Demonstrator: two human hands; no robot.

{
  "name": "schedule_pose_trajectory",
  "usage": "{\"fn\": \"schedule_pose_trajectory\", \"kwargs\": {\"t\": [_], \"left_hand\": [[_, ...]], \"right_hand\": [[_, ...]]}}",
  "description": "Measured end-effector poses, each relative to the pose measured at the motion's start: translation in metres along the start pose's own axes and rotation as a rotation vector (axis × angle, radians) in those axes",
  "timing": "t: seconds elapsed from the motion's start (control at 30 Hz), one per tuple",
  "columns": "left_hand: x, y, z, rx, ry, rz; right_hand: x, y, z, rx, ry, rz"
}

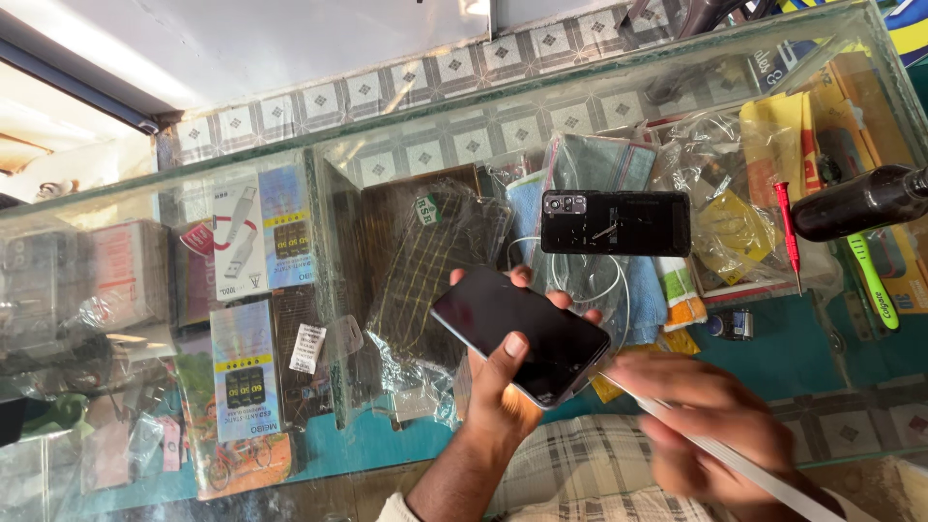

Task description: The person pries open a smartphone, removes its back cover and battery, then applies liquid from a bottle onto the phone frame and scrapes the surface with a metal tool. They work over a glass display counter with screwdrivers and tweezers nearby while another person holds a phone at the side.

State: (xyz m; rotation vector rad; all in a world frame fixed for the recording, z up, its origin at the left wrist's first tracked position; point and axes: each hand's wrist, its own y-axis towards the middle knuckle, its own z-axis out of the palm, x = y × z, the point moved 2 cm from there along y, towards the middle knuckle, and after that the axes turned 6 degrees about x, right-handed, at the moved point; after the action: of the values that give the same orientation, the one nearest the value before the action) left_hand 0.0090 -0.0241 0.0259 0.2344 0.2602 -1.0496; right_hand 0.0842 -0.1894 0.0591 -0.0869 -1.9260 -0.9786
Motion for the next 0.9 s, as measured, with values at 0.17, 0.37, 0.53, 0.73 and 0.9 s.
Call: {"fn": "schedule_pose_trajectory", "kwargs": {"t": [0.17,0.37,0.53,0.73,0.9], "left_hand": [[-0.01,0.007,0.002,-0.038,0.071,0.113],[-0.013,0.009,-0.001,-0.005,0.104,0.131],[-0.012,0.01,0.001,-0.002,0.214,0.171],[-0.014,0.01,0.001,-0.04,0.253,0.188],[-0.012,0.011,-0.002,-0.093,0.277,0.171]], "right_hand": [[-0.022,-0.009,-0.001,-0.183,0.385,0.36],[-0.073,-0.02,0.01,-0.104,0.592,0.781],[-0.081,-0.016,0.011,-0.131,0.655,0.907],[-0.089,-0.016,0.014,-0.129,0.702,0.99],[-0.098,-0.022,0.015,-0.027,0.818,0.988]]}}
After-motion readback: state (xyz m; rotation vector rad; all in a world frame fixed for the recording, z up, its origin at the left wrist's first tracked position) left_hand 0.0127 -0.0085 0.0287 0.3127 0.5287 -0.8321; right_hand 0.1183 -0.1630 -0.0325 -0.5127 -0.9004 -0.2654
